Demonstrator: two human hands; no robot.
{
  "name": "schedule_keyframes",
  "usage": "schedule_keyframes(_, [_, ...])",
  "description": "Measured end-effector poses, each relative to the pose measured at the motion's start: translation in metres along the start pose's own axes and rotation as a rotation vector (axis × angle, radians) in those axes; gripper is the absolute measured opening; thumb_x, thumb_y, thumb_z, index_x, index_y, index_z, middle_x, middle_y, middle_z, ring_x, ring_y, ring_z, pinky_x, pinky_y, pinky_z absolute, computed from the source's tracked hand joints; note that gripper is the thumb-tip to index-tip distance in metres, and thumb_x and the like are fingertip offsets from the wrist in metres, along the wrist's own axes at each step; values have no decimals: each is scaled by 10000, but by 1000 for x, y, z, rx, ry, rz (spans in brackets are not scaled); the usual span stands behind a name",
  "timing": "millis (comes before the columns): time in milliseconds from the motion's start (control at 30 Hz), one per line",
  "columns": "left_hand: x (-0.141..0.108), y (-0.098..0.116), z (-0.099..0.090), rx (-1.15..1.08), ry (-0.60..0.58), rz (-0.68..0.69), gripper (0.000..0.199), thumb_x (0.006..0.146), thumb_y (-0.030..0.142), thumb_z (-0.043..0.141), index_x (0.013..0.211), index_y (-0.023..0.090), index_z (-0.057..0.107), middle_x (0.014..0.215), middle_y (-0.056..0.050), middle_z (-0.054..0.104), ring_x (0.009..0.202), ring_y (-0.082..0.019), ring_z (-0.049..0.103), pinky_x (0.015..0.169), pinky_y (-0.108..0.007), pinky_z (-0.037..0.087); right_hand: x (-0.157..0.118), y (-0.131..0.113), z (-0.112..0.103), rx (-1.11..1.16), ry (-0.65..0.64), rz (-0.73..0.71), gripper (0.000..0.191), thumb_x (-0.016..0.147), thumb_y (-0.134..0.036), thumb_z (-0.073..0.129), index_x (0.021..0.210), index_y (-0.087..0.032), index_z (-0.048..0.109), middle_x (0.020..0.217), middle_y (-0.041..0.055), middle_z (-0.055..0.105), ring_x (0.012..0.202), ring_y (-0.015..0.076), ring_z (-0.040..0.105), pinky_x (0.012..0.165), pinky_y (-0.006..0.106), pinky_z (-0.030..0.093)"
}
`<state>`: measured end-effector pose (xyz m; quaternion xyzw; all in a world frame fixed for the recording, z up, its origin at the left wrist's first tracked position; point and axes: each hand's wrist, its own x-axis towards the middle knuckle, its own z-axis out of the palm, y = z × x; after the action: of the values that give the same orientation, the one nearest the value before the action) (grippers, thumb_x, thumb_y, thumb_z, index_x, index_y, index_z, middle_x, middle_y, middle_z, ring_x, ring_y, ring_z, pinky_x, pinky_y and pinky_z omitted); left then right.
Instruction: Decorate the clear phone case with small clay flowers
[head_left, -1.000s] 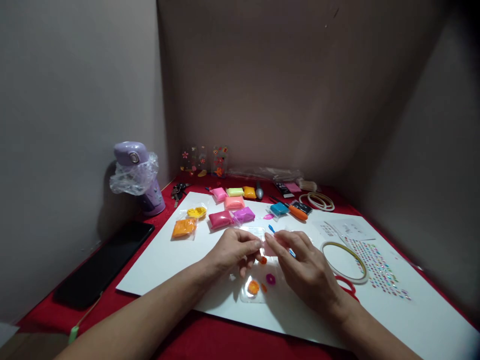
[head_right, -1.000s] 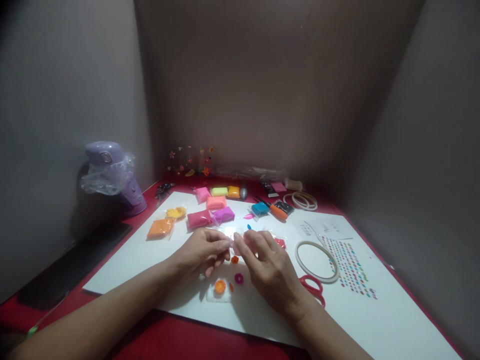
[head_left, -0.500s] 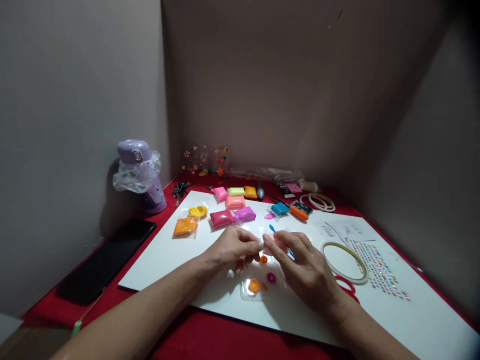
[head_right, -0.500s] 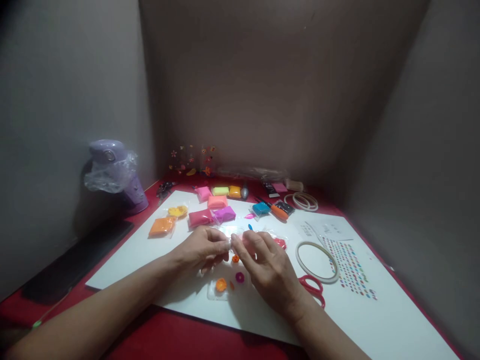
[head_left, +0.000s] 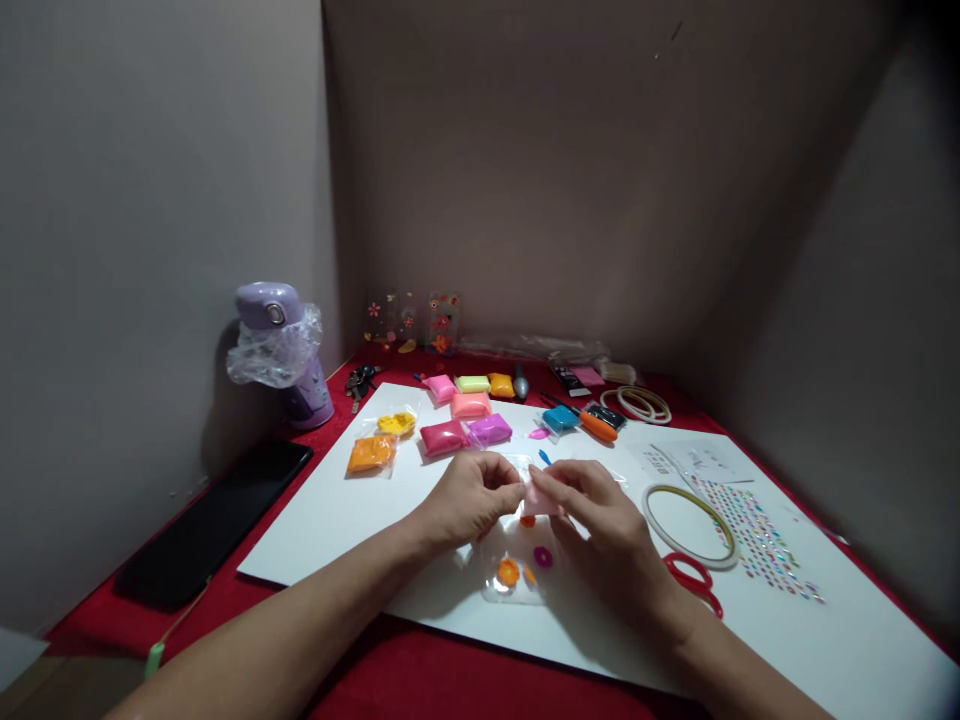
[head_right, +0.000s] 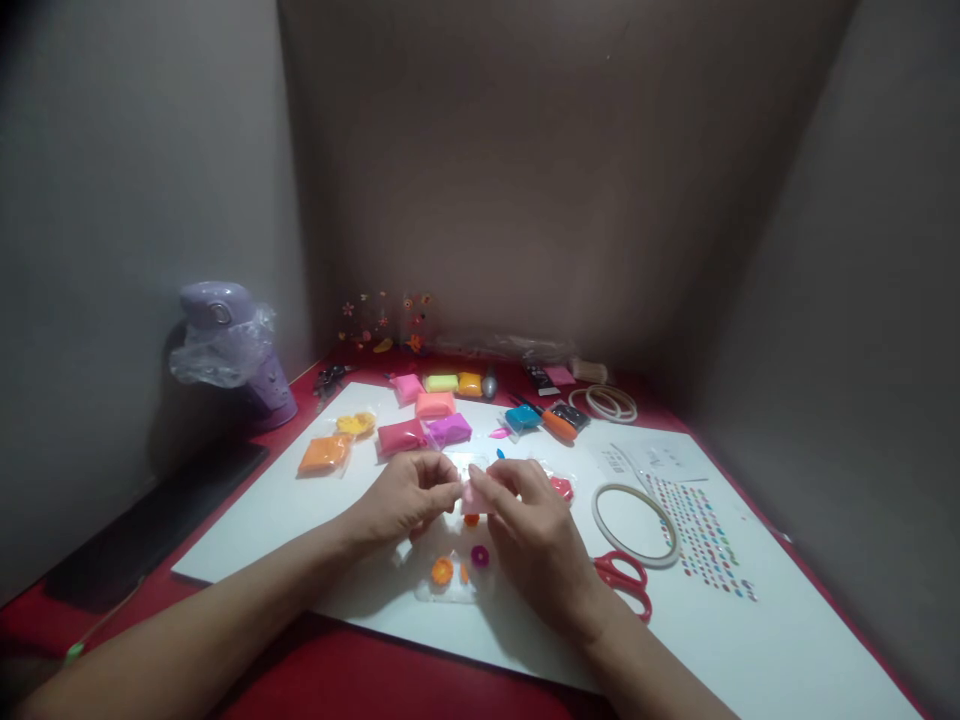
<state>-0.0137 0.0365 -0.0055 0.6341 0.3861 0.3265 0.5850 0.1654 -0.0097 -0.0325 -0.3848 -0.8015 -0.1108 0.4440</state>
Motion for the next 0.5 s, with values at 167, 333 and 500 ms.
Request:
schedule_keyframes(167, [-2,0,-2,120,-13,198,134,813,224,563,771,124,641,535,43,530,430,-57,425,443,-186,343,-2,5,1,107,-18,91,469,819,-26,497,1227,-242,579,966,74,568,864,186,584,690,340,546])
schedule_keyframes(333, [-3,0,-1,328,52,422,79,787,147,606,793,139,685,755,-28,664,677,-122,567,638,-233,430,-1,3,-2,99,-17,101,475,810,-35,491,1223,-249,584,959,74,584,854,189,598,678,342,558])
schedule_keyframes(500, [-2,-7,-2,502,49,605,69,812,132,603,771,147,656,720,-17,633,656,-116,539,621,-226,409,-1,2,-2,117,-35,114,459,804,-33,488,1195,-246,598,953,75,581,860,196,595,672,349,556])
